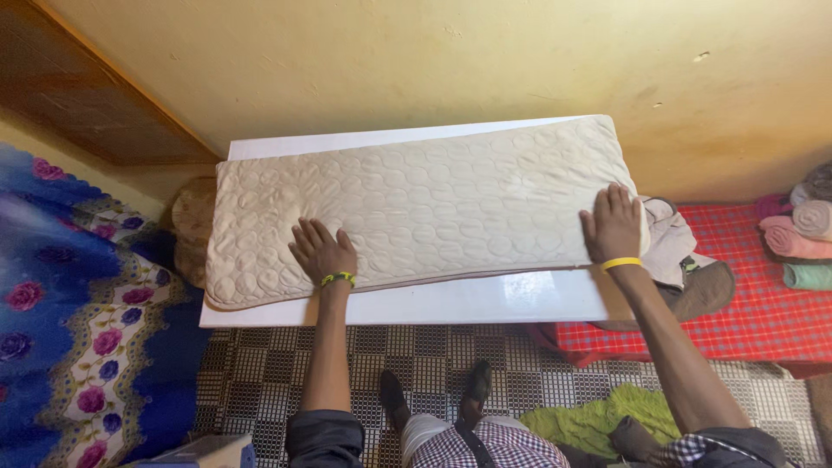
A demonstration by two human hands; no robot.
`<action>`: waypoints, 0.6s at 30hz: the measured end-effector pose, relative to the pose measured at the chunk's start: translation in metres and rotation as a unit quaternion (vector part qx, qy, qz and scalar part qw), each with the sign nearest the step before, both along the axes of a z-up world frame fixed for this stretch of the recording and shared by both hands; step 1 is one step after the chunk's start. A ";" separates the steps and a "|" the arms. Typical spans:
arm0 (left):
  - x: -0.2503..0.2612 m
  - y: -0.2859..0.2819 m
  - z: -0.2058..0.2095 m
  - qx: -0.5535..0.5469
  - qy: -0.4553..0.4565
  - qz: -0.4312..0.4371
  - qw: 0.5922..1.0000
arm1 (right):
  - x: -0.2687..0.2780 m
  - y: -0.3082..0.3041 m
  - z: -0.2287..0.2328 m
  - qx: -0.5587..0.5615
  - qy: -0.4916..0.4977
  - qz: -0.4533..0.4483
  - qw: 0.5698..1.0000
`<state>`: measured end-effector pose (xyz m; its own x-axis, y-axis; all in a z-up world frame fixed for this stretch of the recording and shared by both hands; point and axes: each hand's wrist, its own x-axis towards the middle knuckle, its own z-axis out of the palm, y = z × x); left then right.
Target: The person folds a quilted mat on a table by first smoothing it out with both hands and then folding it in half lengthwise.
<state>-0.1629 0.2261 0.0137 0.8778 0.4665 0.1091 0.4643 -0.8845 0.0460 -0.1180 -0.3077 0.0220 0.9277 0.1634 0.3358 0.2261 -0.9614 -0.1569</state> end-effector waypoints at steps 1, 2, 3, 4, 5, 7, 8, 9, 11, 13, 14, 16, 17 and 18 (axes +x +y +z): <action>0.008 -0.013 -0.003 0.022 0.020 0.028 0.999 | 0.006 0.014 0.003 0.011 0.000 0.025 1.000; 0.018 -0.031 -0.006 0.032 0.031 0.032 0.999 | 0.010 0.031 0.006 0.021 0.000 0.050 0.999; 0.027 -0.053 -0.010 0.041 0.044 0.035 0.998 | 0.010 0.050 0.008 0.032 0.026 0.104 0.994; 0.034 -0.080 -0.014 0.059 0.041 -0.036 0.997 | 0.010 0.062 0.011 0.042 0.052 0.157 0.985; 0.040 -0.103 -0.016 0.076 0.038 -0.109 0.990 | 0.011 0.065 0.014 0.033 0.044 0.184 0.981; 0.034 -0.122 -0.018 -0.023 -0.048 -0.230 0.972 | 0.018 0.071 0.009 0.014 0.026 0.234 0.972; 0.032 -0.127 -0.019 -0.073 -0.091 -0.289 0.950 | 0.023 0.062 0.007 0.014 0.021 0.205 0.979; 0.034 -0.121 -0.019 -0.046 -0.083 -0.257 0.962 | 0.029 0.041 0.007 0.013 0.015 0.175 0.984; 0.036 -0.088 -0.019 0.009 -0.065 -0.194 0.979 | 0.036 0.004 0.004 0.003 0.017 0.127 0.992; 0.039 -0.053 -0.019 -0.012 -0.047 -0.149 0.988 | 0.041 -0.024 0.002 -0.013 0.030 0.084 0.996; 0.039 -0.037 -0.017 -0.016 -0.064 -0.129 0.990 | 0.041 -0.027 -0.001 -0.035 0.030 0.032 0.998; 0.048 -0.035 -0.020 -0.005 -0.061 -0.073 0.995 | 0.038 -0.021 -0.010 -0.077 0.028 -0.075 0.994; 0.053 -0.044 -0.024 0.009 -0.039 -0.035 0.999 | 0.035 -0.009 -0.018 -0.066 0.049 -0.095 0.992; 0.058 -0.055 -0.026 0.022 -0.017 0.002 1.000 | 0.031 0.010 -0.027 -0.055 0.071 -0.115 0.989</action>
